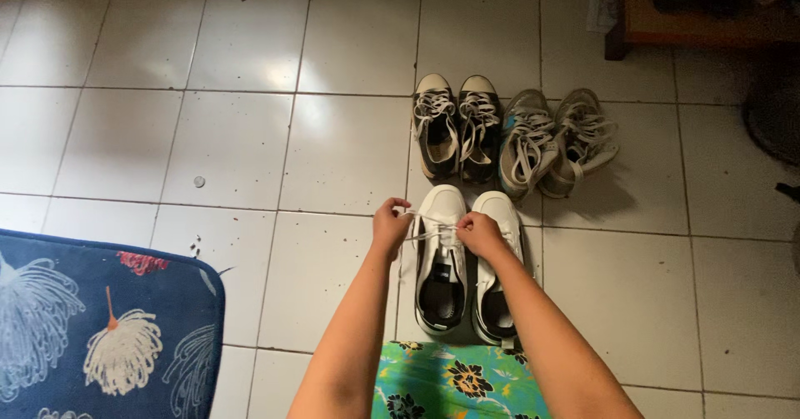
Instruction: The person sits on the floor and untangles shoelaces from two pairs of sneakers. They first work on a white pair, pulling and separating the laces, then move to a black pair and repeat the untangling process.
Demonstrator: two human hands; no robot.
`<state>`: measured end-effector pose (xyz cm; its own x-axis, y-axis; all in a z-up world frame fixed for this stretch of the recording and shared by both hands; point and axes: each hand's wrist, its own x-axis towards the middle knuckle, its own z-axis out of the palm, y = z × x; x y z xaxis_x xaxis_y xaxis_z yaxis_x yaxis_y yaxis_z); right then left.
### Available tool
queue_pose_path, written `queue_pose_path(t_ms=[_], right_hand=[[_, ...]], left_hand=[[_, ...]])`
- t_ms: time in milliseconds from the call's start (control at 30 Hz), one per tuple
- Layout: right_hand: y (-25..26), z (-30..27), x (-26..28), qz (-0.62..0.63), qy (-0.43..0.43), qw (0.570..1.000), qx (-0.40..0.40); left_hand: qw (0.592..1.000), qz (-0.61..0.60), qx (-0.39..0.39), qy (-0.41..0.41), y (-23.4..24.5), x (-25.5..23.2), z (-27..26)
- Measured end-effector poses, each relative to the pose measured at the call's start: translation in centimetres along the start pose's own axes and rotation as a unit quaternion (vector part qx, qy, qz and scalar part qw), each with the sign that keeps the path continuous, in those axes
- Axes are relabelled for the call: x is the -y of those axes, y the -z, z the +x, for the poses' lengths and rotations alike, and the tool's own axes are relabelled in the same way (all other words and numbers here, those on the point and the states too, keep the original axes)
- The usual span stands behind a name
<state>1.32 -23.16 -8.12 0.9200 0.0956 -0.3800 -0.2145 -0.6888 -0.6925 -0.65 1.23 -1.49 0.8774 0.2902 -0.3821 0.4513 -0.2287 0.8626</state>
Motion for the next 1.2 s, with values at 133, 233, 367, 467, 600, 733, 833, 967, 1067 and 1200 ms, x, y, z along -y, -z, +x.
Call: queue_pose_path(t_ms=[133, 233, 367, 467, 600, 733, 833, 967, 1067, 1200], right_hand=[[-0.1, -0.4, 0.2, -0.018, 0.021, 0.999, -0.019], [-0.2, -0.2, 0.8, -0.018, 0.018, 0.999, -0.023], [0.2, -0.6, 0.7, -0.019, 0.0, 1.0, -0.012], [0.2, -0.7, 1.3, -0.029, 0.019, 0.999, -0.04], [0.7, -1.1, 2.4, 0.03, 0.011, 0.999, -0.021], [1.6, -2.1, 3.8, 0.312, -0.035, 0.948, 0.055], [1.9, -2.5, 5.5, 0.368, -0.045, 0.926, 0.073], [3.3, -2.7, 6.6, 0.344, -0.056, 0.934, 0.084], [5.7, -1.8, 7.0, 0.123, 0.033, 0.983, 0.136], [7.1, -1.8, 8.3, -0.314, 0.068, 0.943, 0.089]], left_hand=[[0.881, 0.374, -0.128, -0.259, -0.1, 0.3, 0.1], [0.957, 0.197, -0.112, -0.182, 0.6, -1.0, 1.3], [0.97, -0.223, 0.028, 0.094, 2.3, -1.8, 1.6], [0.995, 0.089, -0.01, -0.053, 3.6, -2.5, 1.1], [0.855, 0.494, -0.071, -0.142, 4.8, -4.8, 0.5], [0.823, 0.546, -0.044, -0.153, 2.5, -6.9, -2.4], [0.885, 0.454, 0.102, -0.025, -1.3, -6.4, -6.7], [0.975, 0.22, 0.042, -0.003, -2.9, -3.3, -8.7], [0.982, 0.184, 0.043, -0.002, -3.1, -1.5, -7.9], [0.981, 0.185, 0.046, -0.041, -3.2, -0.6, -7.1]])
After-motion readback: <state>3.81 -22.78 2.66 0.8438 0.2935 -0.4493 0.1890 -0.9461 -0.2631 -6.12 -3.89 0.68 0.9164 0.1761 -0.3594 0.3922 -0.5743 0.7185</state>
